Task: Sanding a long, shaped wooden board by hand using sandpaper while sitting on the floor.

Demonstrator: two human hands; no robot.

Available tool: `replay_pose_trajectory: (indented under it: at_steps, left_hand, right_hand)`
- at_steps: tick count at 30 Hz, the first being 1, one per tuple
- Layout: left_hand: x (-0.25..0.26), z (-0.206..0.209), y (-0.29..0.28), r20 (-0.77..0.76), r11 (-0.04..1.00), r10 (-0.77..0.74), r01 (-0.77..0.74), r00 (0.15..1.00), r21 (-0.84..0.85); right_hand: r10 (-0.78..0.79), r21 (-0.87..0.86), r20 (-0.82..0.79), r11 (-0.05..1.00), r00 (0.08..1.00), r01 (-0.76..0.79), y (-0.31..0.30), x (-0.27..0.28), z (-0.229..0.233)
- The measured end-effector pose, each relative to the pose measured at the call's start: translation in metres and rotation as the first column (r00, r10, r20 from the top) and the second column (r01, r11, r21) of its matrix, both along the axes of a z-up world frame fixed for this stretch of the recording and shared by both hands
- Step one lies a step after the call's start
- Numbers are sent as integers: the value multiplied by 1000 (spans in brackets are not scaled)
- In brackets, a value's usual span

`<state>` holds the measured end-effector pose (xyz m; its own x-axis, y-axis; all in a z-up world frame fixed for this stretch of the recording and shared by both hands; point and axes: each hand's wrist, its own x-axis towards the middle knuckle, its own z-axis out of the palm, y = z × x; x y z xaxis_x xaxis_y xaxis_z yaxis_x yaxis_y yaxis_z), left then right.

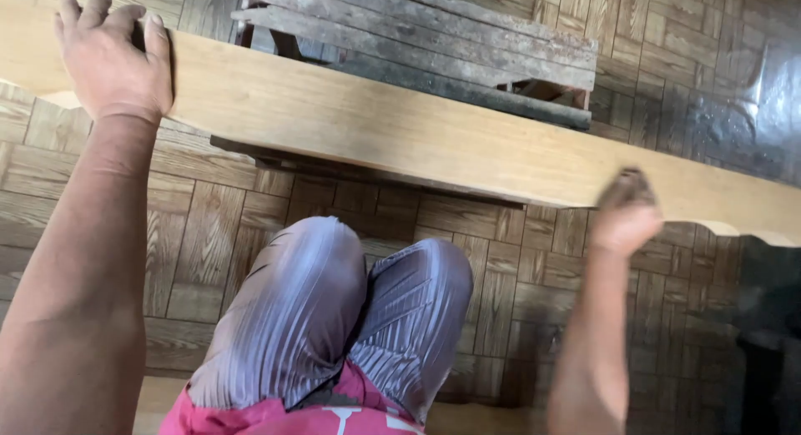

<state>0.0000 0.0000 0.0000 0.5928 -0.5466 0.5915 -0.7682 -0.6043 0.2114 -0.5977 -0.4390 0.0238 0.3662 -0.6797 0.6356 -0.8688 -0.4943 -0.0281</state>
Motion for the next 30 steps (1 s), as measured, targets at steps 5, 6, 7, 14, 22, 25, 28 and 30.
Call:
replay_pose_trajectory:
  at_steps: [5, 6, 7, 14, 22, 25, 28, 30]
  left_hand:
    - [-3, 3, 0, -34, 999, 7, -6, 999, 37]
    - [-3, 5, 0, -29, 1000, -11, 11, 1000, 6]
    - [-1, 4, 0, -24, 1000, -14, 14, 1000, -2]
    - [0, -2, 4, -11, 1000, 11, -11, 1000, 21]
    - [3, -13, 8, 9, 999, -34, 34, 999, 2]
    - [9, -14, 8, 43, 997, -63, 65, 997, -52]
    - [0, -3, 4, 21, 999, -43, 44, 999, -21]
    - [-4, 7, 2, -8, 1000, -24, 24, 1000, -15]
  right_hand:
    - [317, 416, 632, 631, 707, -655, 119, 128, 12]
    - [665, 260, 147, 688, 732, -678, 147, 156, 26]
    - [664, 252, 145, 692, 734, -676, 145, 151, 32]
    - [300, 281, 129, 903, 945, -324, 64, 19, 28]
    - [-6, -30, 0, 1000, 1000, 6, 6, -59, 0]
    - [39, -7, -13, 999, 999, -39, 72, 3, 12]
    - [197, 94, 77, 975, 977, -204, 114, 36, 18]
    - [223, 147, 40, 963, 974, -227, 108, 26, 16]
